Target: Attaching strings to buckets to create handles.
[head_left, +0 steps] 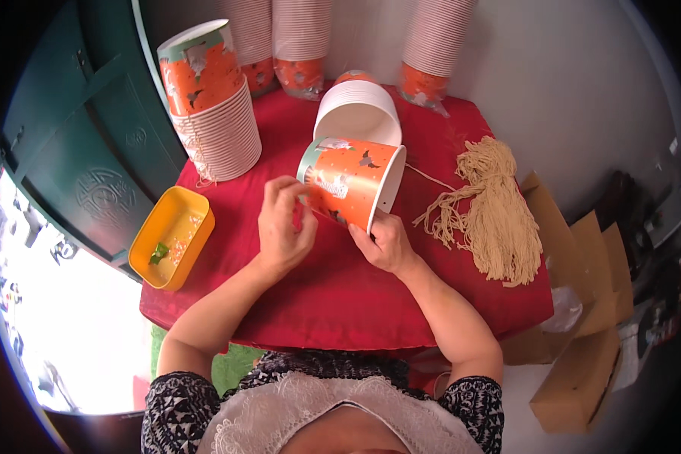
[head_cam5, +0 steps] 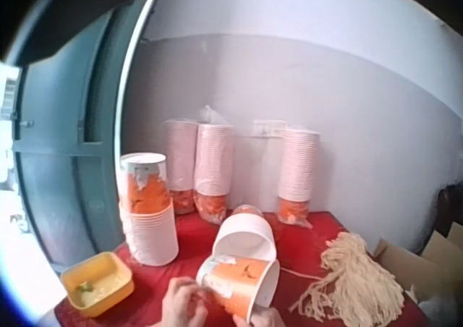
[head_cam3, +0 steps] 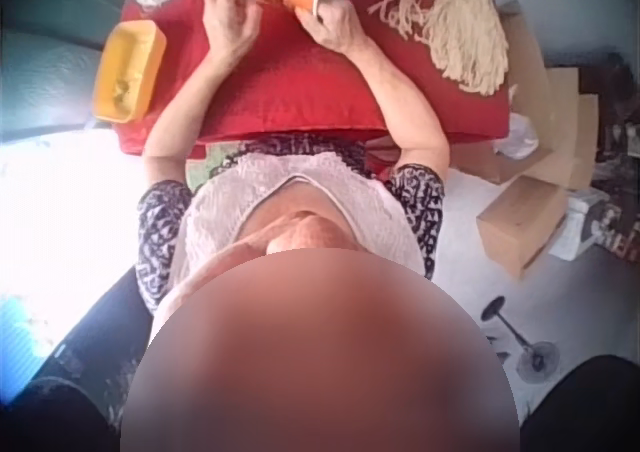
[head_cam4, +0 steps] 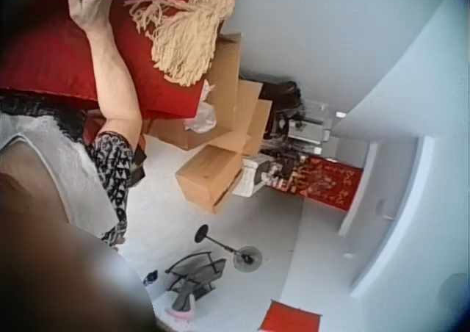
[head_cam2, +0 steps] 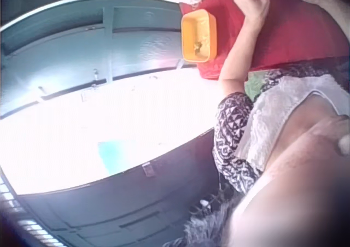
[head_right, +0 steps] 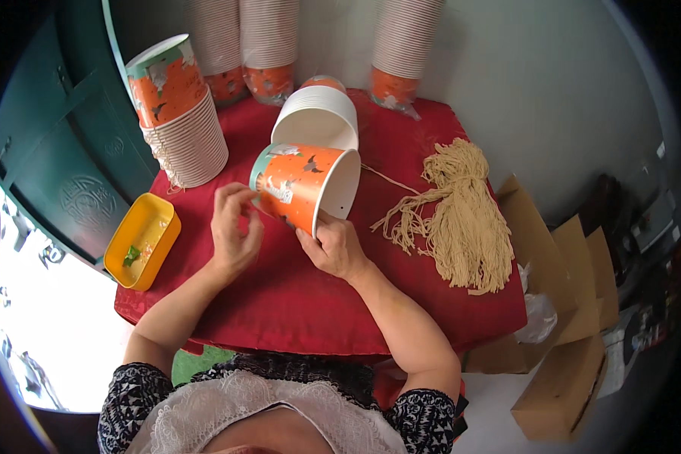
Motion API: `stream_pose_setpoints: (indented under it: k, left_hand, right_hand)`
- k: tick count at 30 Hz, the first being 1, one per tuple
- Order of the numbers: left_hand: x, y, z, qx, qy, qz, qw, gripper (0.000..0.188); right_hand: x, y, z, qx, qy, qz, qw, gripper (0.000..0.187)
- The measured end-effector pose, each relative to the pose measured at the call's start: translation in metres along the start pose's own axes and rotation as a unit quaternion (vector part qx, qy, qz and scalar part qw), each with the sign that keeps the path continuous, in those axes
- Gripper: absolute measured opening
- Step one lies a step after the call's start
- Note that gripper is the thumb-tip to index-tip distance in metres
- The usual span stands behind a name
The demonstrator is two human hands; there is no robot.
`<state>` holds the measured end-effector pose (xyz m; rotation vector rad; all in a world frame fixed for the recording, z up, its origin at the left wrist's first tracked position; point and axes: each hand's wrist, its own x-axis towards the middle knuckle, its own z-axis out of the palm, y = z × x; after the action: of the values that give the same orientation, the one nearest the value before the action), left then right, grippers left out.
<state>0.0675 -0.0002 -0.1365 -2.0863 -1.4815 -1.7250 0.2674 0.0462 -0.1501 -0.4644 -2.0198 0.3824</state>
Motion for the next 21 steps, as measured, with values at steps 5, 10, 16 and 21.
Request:
stream_pose_setpoints:
  k: [5, 10, 16, 21]
  left_hand:
    - [0.007, -0.015, -0.02, 0.062, 0.029, -0.018, 0.997, 0.045]
    - [0.01, -0.013, -0.021, -0.131, 0.042, -0.155, 0.978, 0.04]
    - [0.003, -0.017, -0.016, -0.061, 0.037, -0.125, 0.99, 0.041]
    - [0.0, -0.019, -0.012, -0.041, 0.023, -0.1, 0.994, 0.041]
  right_hand:
    - [-0.004, -0.004, 0.009, 0.02, -0.093, 0.007, 0.995, 0.012]
    - [-0.002, 0.002, 0.013, -0.02, -0.108, 0.001, 0.994, 0.013]
    - [-0.002, 0.013, 0.0, 0.018, -0.121, 0.062, 0.991, 0.023]
    - [-0.006, 0.002, -0.001, 0.202, -0.037, 0.183, 0.961, 0.031]
